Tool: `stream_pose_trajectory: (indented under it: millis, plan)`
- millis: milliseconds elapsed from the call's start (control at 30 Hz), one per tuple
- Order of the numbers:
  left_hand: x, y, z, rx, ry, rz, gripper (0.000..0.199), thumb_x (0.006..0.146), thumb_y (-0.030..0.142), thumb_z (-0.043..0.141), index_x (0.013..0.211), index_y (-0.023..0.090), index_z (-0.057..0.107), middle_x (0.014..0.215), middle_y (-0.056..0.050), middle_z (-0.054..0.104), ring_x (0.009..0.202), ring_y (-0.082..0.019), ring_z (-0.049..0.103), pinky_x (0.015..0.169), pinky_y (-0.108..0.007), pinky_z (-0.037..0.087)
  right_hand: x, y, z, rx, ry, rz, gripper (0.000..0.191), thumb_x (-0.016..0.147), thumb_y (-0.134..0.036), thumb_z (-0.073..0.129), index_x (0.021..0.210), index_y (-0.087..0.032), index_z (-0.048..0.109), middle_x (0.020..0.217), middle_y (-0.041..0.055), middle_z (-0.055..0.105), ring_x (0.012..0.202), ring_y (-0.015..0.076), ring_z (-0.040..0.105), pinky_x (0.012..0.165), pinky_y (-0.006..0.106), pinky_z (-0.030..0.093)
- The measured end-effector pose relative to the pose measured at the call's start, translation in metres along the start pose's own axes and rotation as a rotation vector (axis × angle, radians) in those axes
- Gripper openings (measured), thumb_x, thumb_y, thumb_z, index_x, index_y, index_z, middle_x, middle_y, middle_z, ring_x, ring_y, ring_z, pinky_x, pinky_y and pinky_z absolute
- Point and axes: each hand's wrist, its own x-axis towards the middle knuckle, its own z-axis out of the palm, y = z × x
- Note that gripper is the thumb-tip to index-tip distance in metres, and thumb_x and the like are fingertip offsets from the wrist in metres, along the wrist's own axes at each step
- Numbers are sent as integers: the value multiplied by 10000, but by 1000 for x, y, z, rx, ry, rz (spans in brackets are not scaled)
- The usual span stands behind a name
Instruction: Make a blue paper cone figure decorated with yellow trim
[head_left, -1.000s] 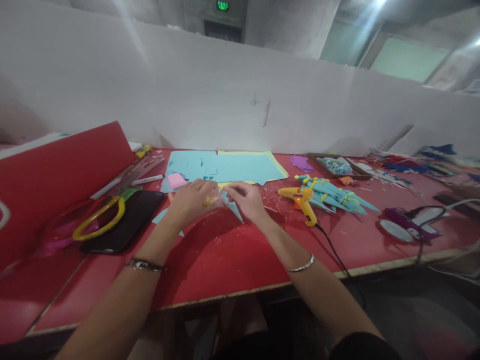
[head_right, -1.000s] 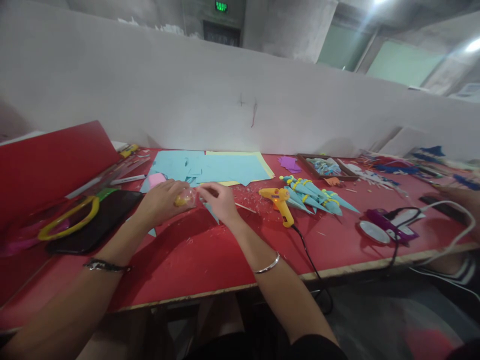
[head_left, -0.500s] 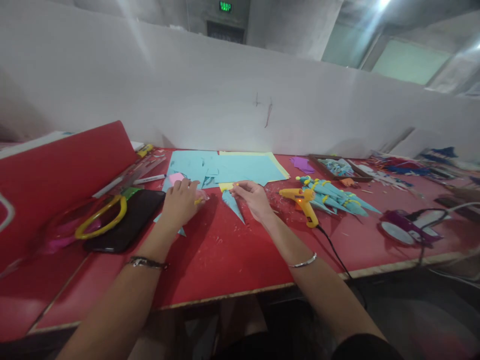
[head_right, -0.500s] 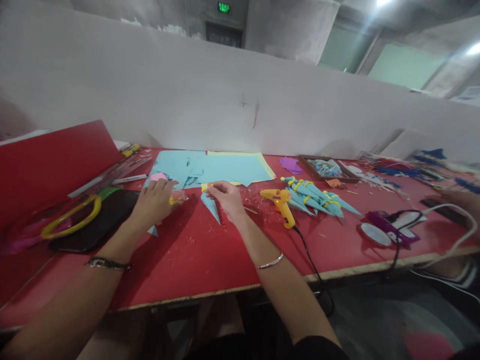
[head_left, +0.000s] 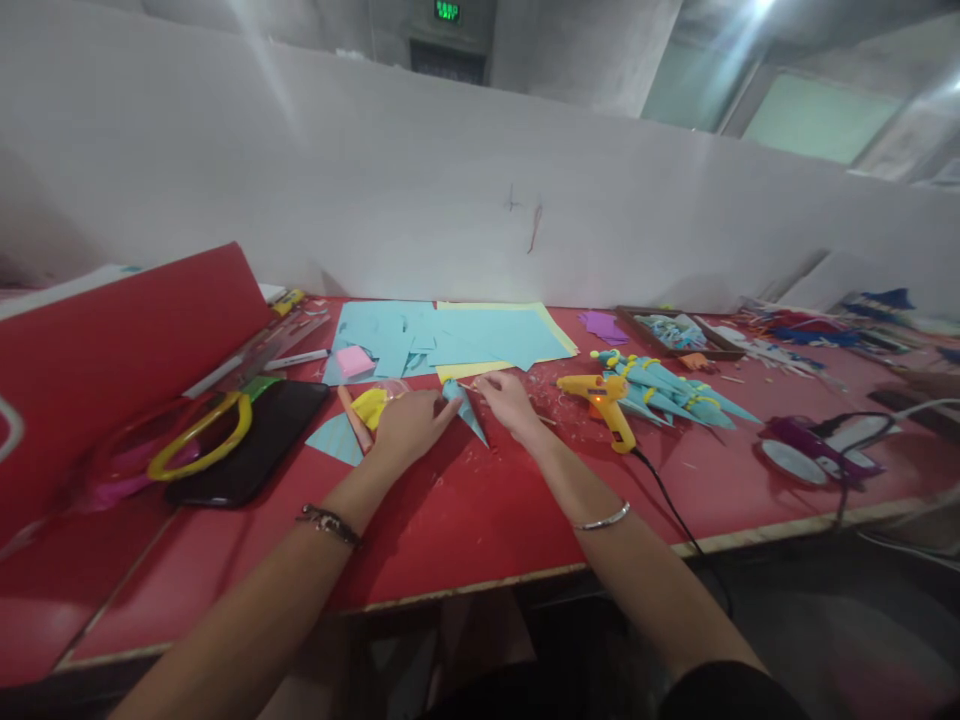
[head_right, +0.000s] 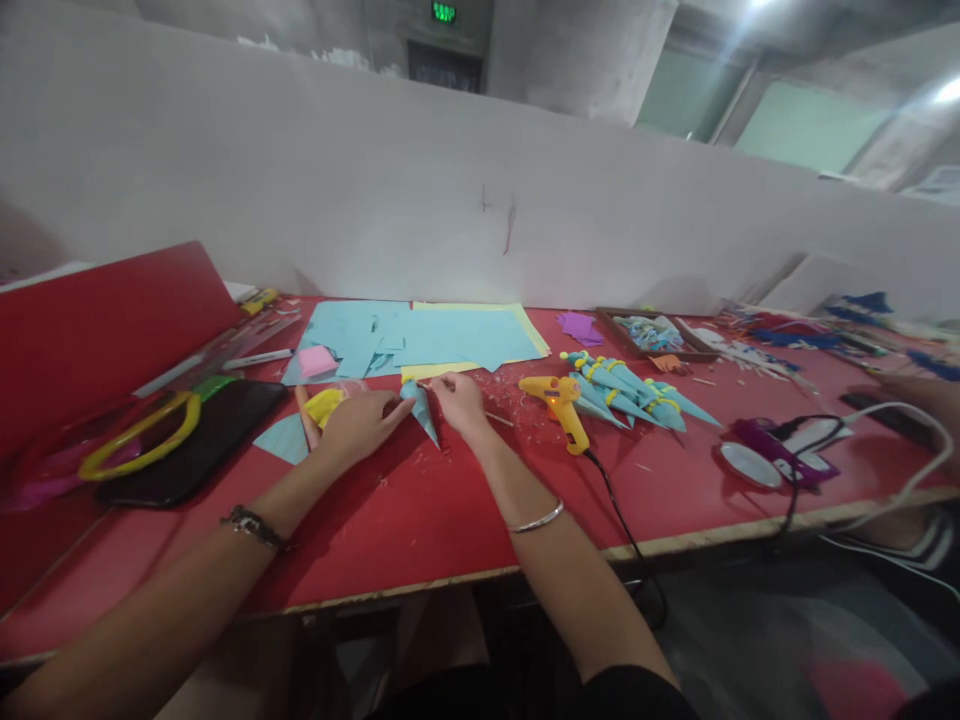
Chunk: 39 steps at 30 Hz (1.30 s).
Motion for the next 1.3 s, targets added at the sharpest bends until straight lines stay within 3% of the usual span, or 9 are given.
stream_pose_trajectory:
  millis: [267, 500, 733, 900, 1100, 1200, 1300]
  plan:
    - [4, -4, 7, -158, -44, -67, 428, 717, 574, 406, 726, 172, 551, 782, -103, 632, 739, -242, 577, 582, -292, 372, -8, -7, 6, 163, -145, 10, 129, 647, -282, 594, 690, -165, 627, 703, 5, 642, 683, 120, 572, 708, 267, 437]
    - [6, -6, 12, -730, 72, -167, 297, 659, 413, 531, 814, 160, 515, 746, -24, 591, 681, -176, 540, 614, -280, 402, -16, -19, 9, 465, -220, -18, 189, 537, -295, 707, 637, -172, 605, 823, -2, 639, 726, 96, 563, 738, 247, 430]
    - [2, 3, 5, -1070, 110, -197, 225, 624, 270, 565, 805, 164, 485, 717, 21, 541, 666, -121, 505, 641, -248, 400, -16, -21, 6, 551, -117, -60, 254, 607, -394, 668, 569, -172, 551, 555, -45, 539, 525, 62, 483, 555, 201, 396]
    - [0, 7, 1, -1343, 28, -259, 257, 606, 269, 598, 793, 183, 444, 533, 70, 509, 479, -81, 462, 504, -216, 365, -15, -21, 4, 536, -33, -66, 337, 670, -450, 596, 514, -168, 500, 491, -51, 482, 447, 46, 405, 454, 192, 322]
    - [0, 10, -3, -1433, 18, -294, 256, 595, 265, 617, 740, 189, 421, 457, 87, 470, 418, -61, 426, 457, -200, 341, -14, -22, 4, 589, -45, -11, 194, 582, -312, 687, 698, -176, 610, 583, -45, 573, 536, 58, 508, 593, 209, 430]
    - [-1, 9, -4, -1425, 29, -305, 249, 597, 269, 614, 733, 192, 421, 455, 89, 470, 420, -61, 426, 460, -201, 338, -15, -22, 4, 644, -90, 28, 201, 618, -306, 665, 767, -180, 616, 680, -12, 632, 666, 95, 594, 721, 252, 463]
    - [0, 9, -3, -1408, 29, -308, 243, 596, 279, 613, 715, 188, 422, 453, 86, 469, 419, -60, 420, 449, -200, 321, -16, -23, 4, 654, -111, 54, 188, 674, -348, 619, 758, -180, 605, 679, 1, 640, 675, 103, 611, 715, 255, 469]
